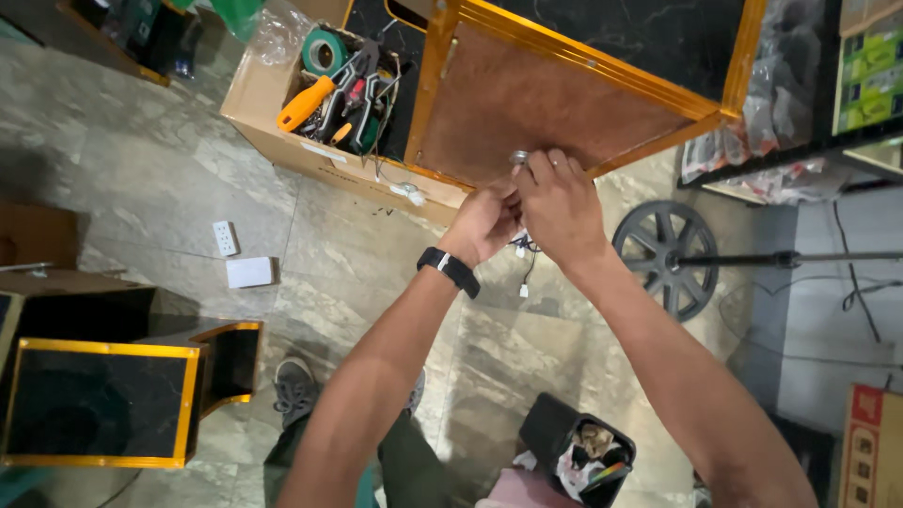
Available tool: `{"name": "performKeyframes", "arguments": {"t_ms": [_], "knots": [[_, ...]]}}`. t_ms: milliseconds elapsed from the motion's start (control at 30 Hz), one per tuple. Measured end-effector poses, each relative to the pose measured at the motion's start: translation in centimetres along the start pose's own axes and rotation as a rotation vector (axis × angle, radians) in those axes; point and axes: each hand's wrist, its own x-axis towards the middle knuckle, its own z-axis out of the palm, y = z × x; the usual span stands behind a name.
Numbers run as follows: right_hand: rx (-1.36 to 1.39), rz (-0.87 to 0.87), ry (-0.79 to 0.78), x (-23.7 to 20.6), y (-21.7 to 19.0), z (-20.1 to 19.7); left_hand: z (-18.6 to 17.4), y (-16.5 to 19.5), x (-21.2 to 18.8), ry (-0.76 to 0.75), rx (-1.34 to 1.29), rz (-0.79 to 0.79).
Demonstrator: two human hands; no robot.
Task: The person wires a power supply unit and cables into a small wooden cabinet, connecting plugs and arranging wires inside the compartment. They then close the cabinet's black panel, screw a knob onto the front, and place a printed paper into the cabinet's slot.
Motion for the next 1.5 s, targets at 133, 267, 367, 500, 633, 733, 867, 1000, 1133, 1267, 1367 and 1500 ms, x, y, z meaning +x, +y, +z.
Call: {"name": "performKeyframes", "arguments": {"t_ms": [133, 267, 367, 500, 633, 733, 867, 1000, 1133, 1267, 1367, 1500], "knots": [[0.169, 0.254, -0.013, 0.9, -1.1, 0.7, -0.1, -0.1, 0.2, -0.047, 0.024, -0.032], [0.22, 0.427, -0.059, 0.9, -2.5, 0.8, -0.4, -0.4, 0.2, 0.01, 0.129, -0.01], [0.146, 0.33, 0.035, -0.4, -3.0, -0.1, -0.5, -1.2, 0.2, 0.012, 0.106, -0.01], [0.35, 0.381, 0.178, 0.0, -1.8, -0.7, -0.4, -1.1, 0.9, -0.04, 0.046, 0.015], [0.57, 0.474, 0.111, 0.0, -1.9, -0.9, -0.4, -2.2, 1.5, -0.186, -0.078, 0.165], [0.496, 0.437, 0.219, -0.6, -2.4, -0.9, -0.7, -2.7, 1.9, -0.234, 0.097, 0.276], [0.514, 0.413, 0.292, -1.6, -2.5, -0.5, 0.0, -2.5, 1.9, 0.066, 0.147, 0.182], [0.515, 0.419, 0.374, -1.9, -2.0, 0.5, 1.2, -1.8, 1.6, 0.151, 0.248, 0.191], [0.549, 0.467, 0.404, -2.0, -1.6, 1.3, 1.0, -1.9, 1.9, 0.195, 0.369, 0.227], [0.503, 0.399, 0.386, -1.9, -1.5, 2.1, -1.1, -2.3, 1.8, 0.4, 0.398, 0.228], [0.546, 0.459, 0.492, -2.0, -1.9, 3.2, -3.0, -2.4, 1.2, 0.336, 0.387, 0.285], [0.683, 0.575, 0.526, -3.2, -2.5, 3.5, -3.6, -3.1, 0.6, 0.239, 0.356, 0.299]]}}
